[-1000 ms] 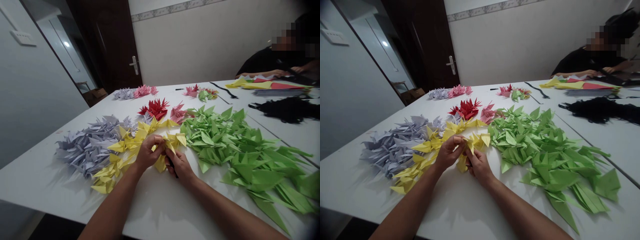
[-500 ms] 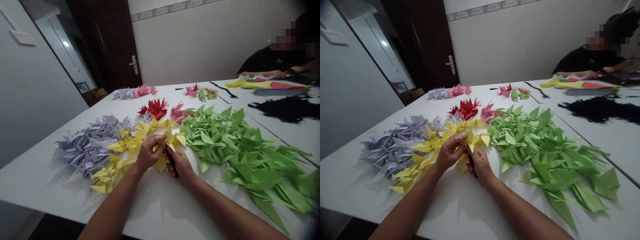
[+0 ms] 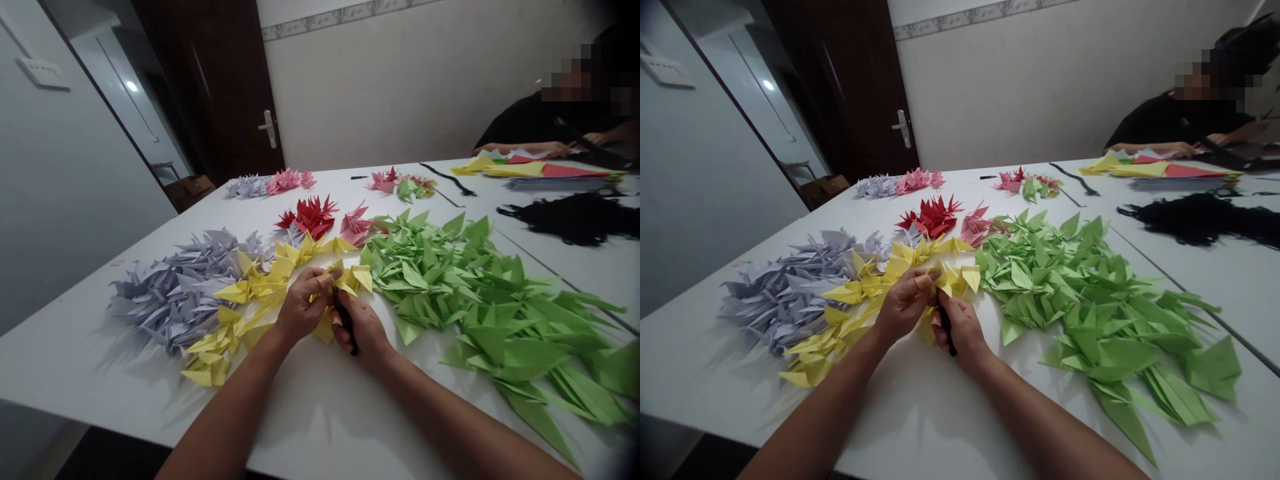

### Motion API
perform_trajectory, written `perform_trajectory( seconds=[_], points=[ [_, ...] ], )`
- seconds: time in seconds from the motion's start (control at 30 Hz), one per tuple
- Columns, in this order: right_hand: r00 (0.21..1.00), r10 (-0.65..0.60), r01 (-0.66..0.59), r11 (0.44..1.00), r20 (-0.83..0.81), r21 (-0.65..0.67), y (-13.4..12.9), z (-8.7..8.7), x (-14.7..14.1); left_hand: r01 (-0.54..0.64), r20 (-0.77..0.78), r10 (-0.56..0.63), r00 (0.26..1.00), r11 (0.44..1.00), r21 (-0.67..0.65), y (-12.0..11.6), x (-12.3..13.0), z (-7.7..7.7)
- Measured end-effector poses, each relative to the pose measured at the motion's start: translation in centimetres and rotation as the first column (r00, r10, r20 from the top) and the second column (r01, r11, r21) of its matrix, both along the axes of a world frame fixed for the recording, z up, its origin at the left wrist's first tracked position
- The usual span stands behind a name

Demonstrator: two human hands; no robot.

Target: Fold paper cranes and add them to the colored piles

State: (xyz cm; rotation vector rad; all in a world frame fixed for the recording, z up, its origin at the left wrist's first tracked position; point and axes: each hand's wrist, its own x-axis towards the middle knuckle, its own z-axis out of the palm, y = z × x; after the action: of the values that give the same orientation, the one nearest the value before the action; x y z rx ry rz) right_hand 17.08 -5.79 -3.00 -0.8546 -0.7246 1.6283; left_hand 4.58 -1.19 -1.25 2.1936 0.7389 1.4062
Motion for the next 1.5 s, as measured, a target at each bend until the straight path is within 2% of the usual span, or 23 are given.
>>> perform_trajectory(
  seconds=[0.27, 0.57, 0.73, 0.93, 1.3, 1.37, 1.5],
  points=[
    [0.998, 0.018, -0.017, 1.0, 0.054, -0.02, 0.14, -0.24, 0.05, -0.048, -0.022, 0.049, 0.999, 0.997, 0.062, -0.04, 0.03, 0.13],
    [0.998, 0.0, 0.002, 0.999, 0.065, -0.032, 0.04, 0.18, 0.0, -0.103, -0.095, 0.129, 0.987, 0.965, 0.241, -0.14, 0.09, 0.49],
    [1.0, -0.002, 0.001, 1.0, 0.019, 0.016, 0.04, 0.06, 0.03, -0.093, -0.1, 0.127, 0.987, 0.952, 0.29, -0.38, 0.22, 0.74],
    [1.0, -0.001, 0.001, 1.0, -0.017, 0.002, -0.03, 0.34, 0.12, -0.076, -0.101, 0.114, 0.988, 0.946, 0.316, -0.42, 0.25, 0.79],
    [0.998, 0.01, -0.011, 1.0, -0.054, -0.022, -0.13, 0.48, 0.15, -0.108, -0.08, 0.127, 0.989, 0.971, 0.212, -0.57, 0.25, 0.78],
    [0.998, 0.015, -0.017, 0.999, -0.067, -0.032, -0.11, 0.5, 0.15, -0.107, -0.06, 0.116, 0.991, 0.985, 0.134, -0.59, 0.24, 0.61],
    [0.996, 0.022, -0.026, 0.999, -0.085, -0.043, -0.11, 0.57, 0.18, -0.062, 0.064, 0.071, 0.995, 0.991, -0.122, -0.54, 0.34, -0.06]
  ],
)
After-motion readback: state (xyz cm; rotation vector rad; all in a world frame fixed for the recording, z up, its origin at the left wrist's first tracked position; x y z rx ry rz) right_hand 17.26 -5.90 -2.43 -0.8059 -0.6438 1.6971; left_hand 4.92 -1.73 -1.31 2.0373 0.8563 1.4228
